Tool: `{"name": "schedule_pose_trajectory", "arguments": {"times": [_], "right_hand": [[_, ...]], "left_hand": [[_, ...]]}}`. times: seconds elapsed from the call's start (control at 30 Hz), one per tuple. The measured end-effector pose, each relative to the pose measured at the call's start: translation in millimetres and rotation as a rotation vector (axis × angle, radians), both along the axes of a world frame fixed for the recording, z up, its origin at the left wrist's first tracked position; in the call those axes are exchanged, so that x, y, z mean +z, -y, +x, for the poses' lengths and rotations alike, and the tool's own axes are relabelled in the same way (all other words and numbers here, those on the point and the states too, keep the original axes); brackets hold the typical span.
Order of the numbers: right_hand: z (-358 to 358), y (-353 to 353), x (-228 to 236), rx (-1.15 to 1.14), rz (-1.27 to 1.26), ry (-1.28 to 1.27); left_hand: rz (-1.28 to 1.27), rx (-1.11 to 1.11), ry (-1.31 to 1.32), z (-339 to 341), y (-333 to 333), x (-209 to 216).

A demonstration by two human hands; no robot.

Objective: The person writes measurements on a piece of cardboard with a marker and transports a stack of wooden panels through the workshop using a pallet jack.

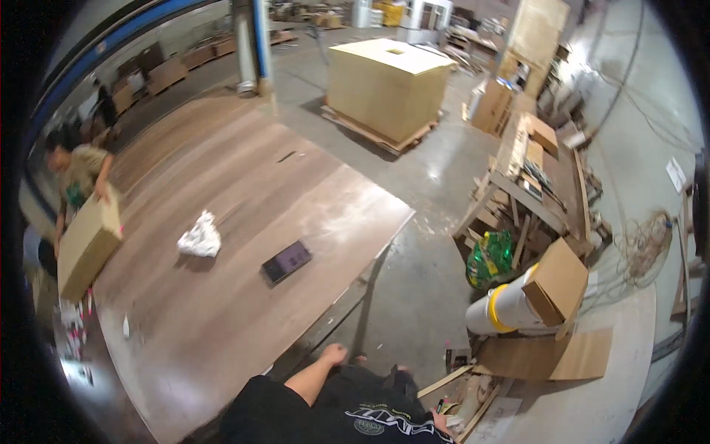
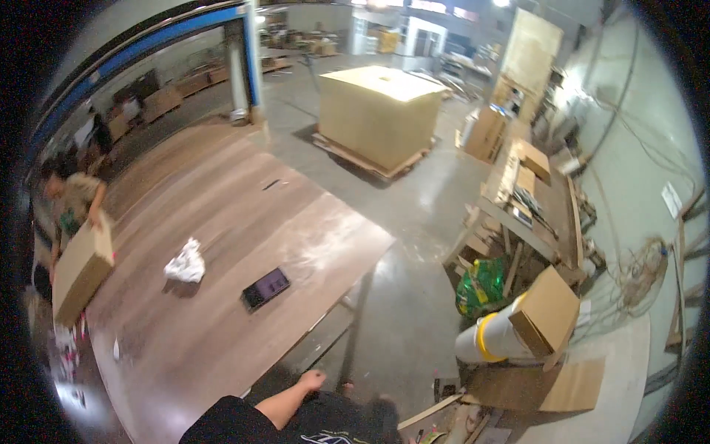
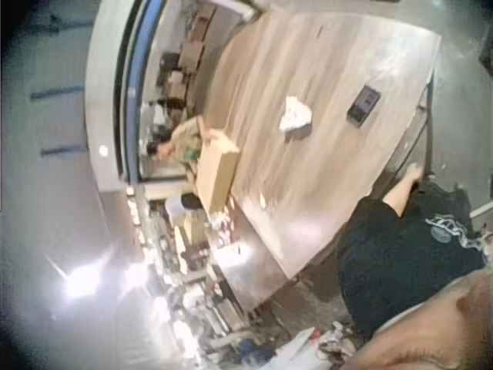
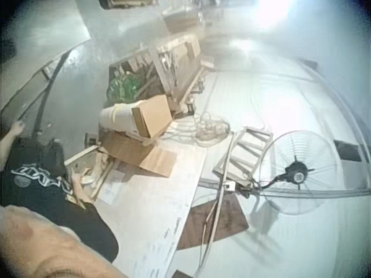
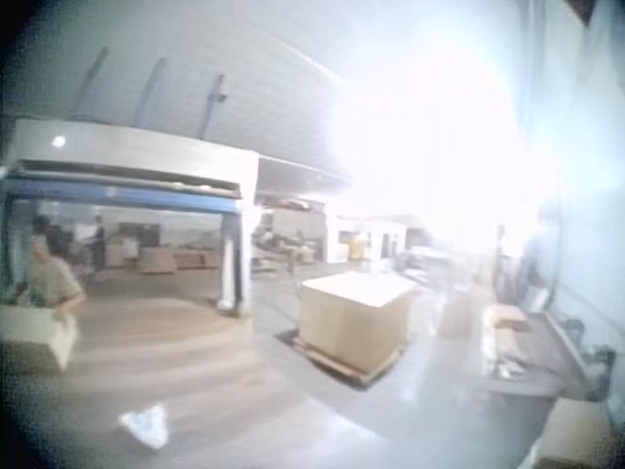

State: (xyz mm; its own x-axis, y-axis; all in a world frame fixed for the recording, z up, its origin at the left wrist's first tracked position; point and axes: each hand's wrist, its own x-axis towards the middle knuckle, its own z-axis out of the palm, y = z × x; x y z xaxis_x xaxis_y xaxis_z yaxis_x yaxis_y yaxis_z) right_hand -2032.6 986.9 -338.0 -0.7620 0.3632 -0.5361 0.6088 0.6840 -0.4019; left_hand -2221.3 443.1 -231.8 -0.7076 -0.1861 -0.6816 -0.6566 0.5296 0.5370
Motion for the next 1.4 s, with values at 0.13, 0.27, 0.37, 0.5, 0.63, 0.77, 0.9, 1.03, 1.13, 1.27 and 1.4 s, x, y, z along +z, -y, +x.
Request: {"name": "schedule_pose_trajectory", "arguments": {"times": [0.13,0.27,0.37,0.5,0.63,0.77,0.9,1.03,1.13,1.27,1.4], "right_hand": [[-18,72,75,-0.512,-0.141,0.276],[-122,58,82,-0.572,-0.172,0.302],[-232,16,57,-0.519,-0.169,0.198],[-469,-40,51,-0.815,-0.452,-0.107],[-709,-76,158,-0.356,-0.166,-0.107],[-906,-69,211,-0.266,-0.216,-0.327],[-1025,-52,233,-0.226,-0.235,-0.299],[-1063,-80,165,-0.141,-0.104,-0.137],[-1061,-91,143,-0.305,-0.179,0.092],[-1094,-83,147,-0.382,-0.163,0.302],[-1147,-69,93,-0.305,-0.192,0.158]], "left_hand": [[0.179,-0.212,-0.230,-203,-94,73],[0.319,-0.292,-0.316,-318,-176,109],[0.348,-0.362,-0.268,-389,-231,118],[0.332,-0.573,-0.146,-493,-279,112],[0.395,-0.457,-0.235,-599,-303,135],[0.501,-0.094,-0.231,-717,-303,106],[0.652,0.253,-0.123,-824,-293,100],[0.460,0.181,-0.119,-918,-259,54],[0.284,0.102,-0.127,-971,-212,18],[0.123,0.027,-0.133,-1060,-161,-6],[0.270,0.199,-0.119,-1150,-159,49]]}}
